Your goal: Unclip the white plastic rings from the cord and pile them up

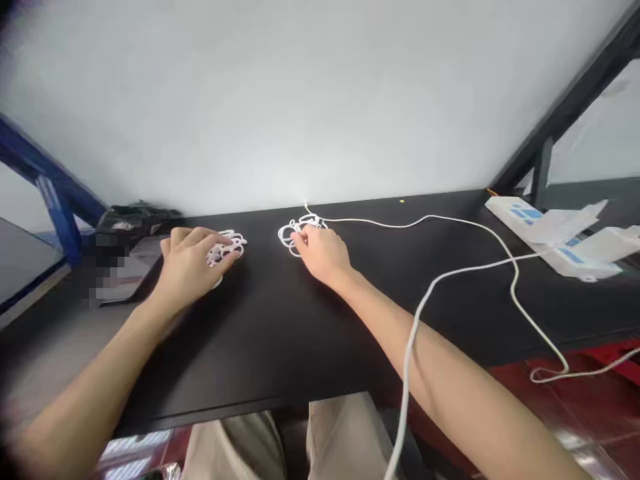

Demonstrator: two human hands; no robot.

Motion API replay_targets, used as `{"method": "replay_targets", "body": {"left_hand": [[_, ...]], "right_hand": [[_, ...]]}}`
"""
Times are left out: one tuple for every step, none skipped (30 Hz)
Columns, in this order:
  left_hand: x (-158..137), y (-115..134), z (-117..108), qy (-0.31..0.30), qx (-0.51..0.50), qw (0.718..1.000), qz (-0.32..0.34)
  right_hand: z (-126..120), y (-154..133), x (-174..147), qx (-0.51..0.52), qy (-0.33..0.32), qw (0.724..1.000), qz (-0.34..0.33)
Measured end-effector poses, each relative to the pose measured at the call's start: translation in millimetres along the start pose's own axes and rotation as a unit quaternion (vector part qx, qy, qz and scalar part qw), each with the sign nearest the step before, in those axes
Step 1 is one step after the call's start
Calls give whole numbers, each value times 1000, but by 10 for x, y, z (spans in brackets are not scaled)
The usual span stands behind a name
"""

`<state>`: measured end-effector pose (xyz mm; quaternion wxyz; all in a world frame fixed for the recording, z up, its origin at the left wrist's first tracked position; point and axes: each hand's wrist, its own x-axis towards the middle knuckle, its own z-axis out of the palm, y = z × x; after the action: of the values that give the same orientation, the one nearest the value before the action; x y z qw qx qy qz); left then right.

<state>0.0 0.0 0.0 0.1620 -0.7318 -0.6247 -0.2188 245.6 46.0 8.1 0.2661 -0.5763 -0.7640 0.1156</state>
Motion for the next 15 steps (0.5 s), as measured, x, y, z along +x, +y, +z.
{"method": "replay_targets", "body": {"left_hand": [[-11,8,20,-10,9,1000,6],[-21,17,39,-18,17,1000,11],[-30,24,53,-25,24,999,15],[-37,31,63,-30,29,999,19],[-43,37,68,-34,34,999,20],[-46,42,69,-37,37,998,21],[-48,47,68,-38,38,998,23],[-49,52,65,-37,38,998,25],[-48,57,61,-35,36,998,27],[-46,63,56,-33,32,998,29],[-42,68,52,-31,29,999,29],[-39,74,47,-27,25,999,29],[-35,78,42,-22,22,999,26],[-33,80,37,-16,21,999,21],[-32,80,33,-11,22,1000,16]], "right_hand": [[-4,12,18,-10,0,1000,11],[-8,24,35,-18,0,1000,21],[-11,36,51,-26,2,999,28],[-14,47,64,-34,5,999,35],[-17,57,74,-41,8,998,39],[-21,64,80,-48,14,998,42],[-27,67,81,-53,21,997,43],[-34,64,76,-56,28,997,43],[-41,55,66,-58,33,997,42],[-49,38,49,-59,35,997,39],[-55,16,27,-60,35,997,33],[-59,-12,-1,-60,32,997,24],[-59,-43,-32,-59,26,998,12],[-55,-74,-65,-56,19,998,-2],[-47,-106,-98,-51,10,999,-17]]}}
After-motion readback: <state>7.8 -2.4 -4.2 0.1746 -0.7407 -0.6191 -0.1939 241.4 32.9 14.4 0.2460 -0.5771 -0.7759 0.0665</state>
